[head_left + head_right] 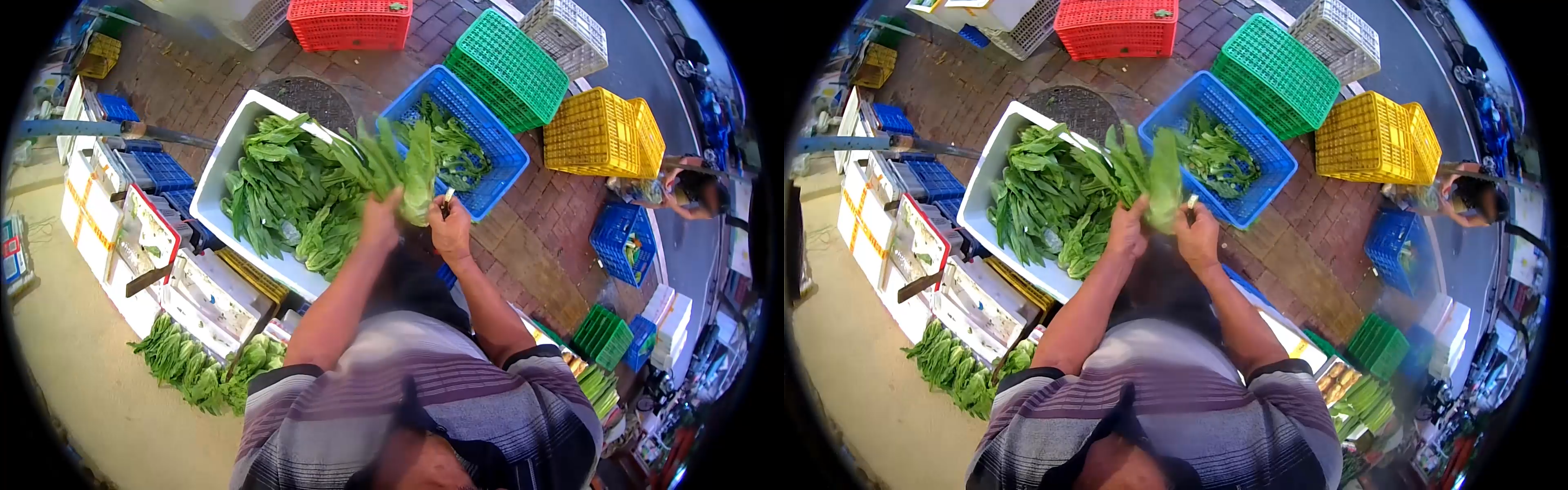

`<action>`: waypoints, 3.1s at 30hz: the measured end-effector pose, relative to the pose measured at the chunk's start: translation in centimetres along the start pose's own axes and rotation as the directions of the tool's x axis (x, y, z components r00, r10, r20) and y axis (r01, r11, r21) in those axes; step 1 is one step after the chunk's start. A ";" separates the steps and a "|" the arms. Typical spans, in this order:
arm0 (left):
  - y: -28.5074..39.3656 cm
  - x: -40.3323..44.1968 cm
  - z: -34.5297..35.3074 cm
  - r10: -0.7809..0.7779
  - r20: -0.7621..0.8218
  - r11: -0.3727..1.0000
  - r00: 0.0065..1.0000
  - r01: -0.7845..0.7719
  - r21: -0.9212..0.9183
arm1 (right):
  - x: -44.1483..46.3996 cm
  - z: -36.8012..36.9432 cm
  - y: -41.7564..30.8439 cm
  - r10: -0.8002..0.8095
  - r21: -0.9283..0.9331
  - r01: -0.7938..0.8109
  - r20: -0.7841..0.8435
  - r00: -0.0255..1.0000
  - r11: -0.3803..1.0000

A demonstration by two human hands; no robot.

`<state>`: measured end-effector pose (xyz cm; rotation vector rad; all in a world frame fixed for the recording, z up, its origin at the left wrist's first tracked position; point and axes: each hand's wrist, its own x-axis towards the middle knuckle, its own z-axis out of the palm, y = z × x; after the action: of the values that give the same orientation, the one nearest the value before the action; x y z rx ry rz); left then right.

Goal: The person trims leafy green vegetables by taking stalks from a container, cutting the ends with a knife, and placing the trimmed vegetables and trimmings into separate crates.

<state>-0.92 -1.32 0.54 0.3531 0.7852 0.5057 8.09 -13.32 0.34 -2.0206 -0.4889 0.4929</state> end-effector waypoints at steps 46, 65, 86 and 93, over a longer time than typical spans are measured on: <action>6.7 -2.2 -3.1 -0.052 0.169 0.891 0.984 -0.030 0.453 | 5.7 1.9 -9.2 0.080 0.054 -0.144 0.623 0.778 0.988; 5.9 -1.7 -4.5 -0.300 0.230 0.954 0.926 0.292 0.069 | 11.7 -4.5 -0.8 0.405 0.433 -0.438 0.173 0.898 0.788; 6.4 -3.0 -6.9 -0.348 0.323 0.904 0.880 0.406 -0.132 | 5.8 2.2 -6.2 0.088 0.490 -0.515 0.658 0.748 0.704; 6.5 -2.9 -8.8 -0.345 0.214 0.932 0.914 0.361 -0.037 | 4.8 1.9 -5.7 0.049 0.407 -0.294 0.514 0.856 0.865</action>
<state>-11.09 3.42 -0.44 0.1817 0.6096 0.1533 10.33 -6.87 3.85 -1.4559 -0.4272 1.1454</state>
